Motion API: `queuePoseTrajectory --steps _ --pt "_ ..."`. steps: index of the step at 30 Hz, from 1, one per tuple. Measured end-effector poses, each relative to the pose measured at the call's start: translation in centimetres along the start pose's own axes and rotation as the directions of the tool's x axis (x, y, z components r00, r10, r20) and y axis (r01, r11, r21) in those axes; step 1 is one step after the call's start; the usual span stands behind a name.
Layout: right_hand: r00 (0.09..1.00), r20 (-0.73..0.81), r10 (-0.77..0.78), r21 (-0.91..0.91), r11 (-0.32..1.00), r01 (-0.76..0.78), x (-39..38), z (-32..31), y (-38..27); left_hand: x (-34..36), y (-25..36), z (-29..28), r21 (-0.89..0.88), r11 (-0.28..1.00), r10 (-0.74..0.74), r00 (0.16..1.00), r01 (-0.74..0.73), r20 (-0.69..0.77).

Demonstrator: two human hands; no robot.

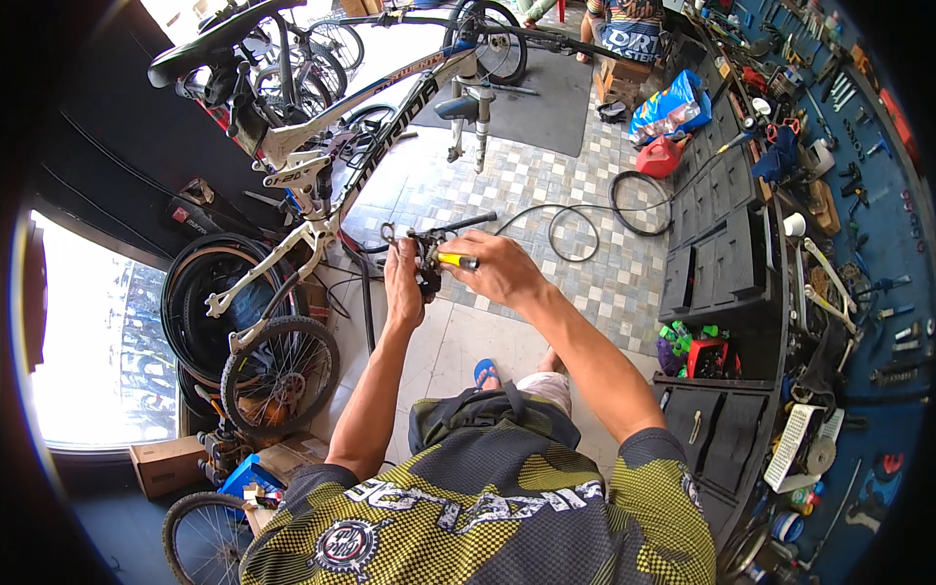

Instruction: The person works on a bicycle mounted on a repair stand, using a screwdriver to adjust the rear derailleur and other components. They manipulate cables and tools while standing in a cluttered workshop.

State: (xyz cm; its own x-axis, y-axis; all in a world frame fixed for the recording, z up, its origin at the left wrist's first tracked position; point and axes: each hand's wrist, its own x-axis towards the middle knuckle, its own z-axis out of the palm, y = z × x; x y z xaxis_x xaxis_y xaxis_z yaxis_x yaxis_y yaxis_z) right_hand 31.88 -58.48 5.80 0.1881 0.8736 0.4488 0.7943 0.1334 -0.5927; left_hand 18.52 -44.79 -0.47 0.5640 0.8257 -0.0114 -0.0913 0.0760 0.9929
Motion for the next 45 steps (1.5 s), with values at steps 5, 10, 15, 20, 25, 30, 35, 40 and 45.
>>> queuePoseTrajectory --steps 5,10,15,20,25,30,35,40,45 --pt "0.988 0.096 0.122 0.134 0.982 -0.135 0.4 -0.1 0.1 0.2 -0.9 -0.6 0.072 0.996 0.062 0.998 -0.061 -0.008" --pt "0.991 -0.097 0.095 0.137 0.987 -0.081 0.1 1.8 0.1 0.3 -0.6 -1.0 0.048 0.998 0.029 0.999 -0.027 -0.029" --pt "0.869 0.254 0.424 0.56 0.668 -0.49 -1.0 1.4 1.8 -0.4 0.1 -1.4 0.081 0.994 -0.077 0.997 0.077 0.005" --pt "0.817 0.032 0.575 0.543 0.676 -0.497 -2.1 -0.6 2.1 0.0 0.0 -1.0 0.145 0.989 0.038 0.999 -0.033 -0.033" --pt "0.979 -0.176 0.101 0.265 0.963 -0.052 -1.0 1.6 -0.1 0.4 -0.2 0.6 0.264 0.962 0.072 0.997 -0.069 -0.001" --pt "0.94 -0.284 0.186 0.085 0.982 -0.169 -0.2 1.7 0.1 0.3 0.3 0.7 0.226 0.972 -0.072 0.997 0.072 -0.008" --pt "0.99 -0.115 0.079 0.21 0.976 -0.054 -0.5 0.5 0.1 -0.3 1.1 -0.2 0.399 0.908 0.119 0.992 -0.129 0.049" --pt "0.991 -0.067 0.117 0.114 0.988 -0.109 -0.5 -0.2 -0.3 -0.8 1.7 0.0 0.395 0.902 0.157 0.984 -0.176 0.082" --pt "0.96 -0.09 0.266 0.027 0.964 -0.265 -0.7 -0.9 -1.1 -0.4 2.7 0.1 0.383 0.875 0.276 0.955 -0.295 0.105"
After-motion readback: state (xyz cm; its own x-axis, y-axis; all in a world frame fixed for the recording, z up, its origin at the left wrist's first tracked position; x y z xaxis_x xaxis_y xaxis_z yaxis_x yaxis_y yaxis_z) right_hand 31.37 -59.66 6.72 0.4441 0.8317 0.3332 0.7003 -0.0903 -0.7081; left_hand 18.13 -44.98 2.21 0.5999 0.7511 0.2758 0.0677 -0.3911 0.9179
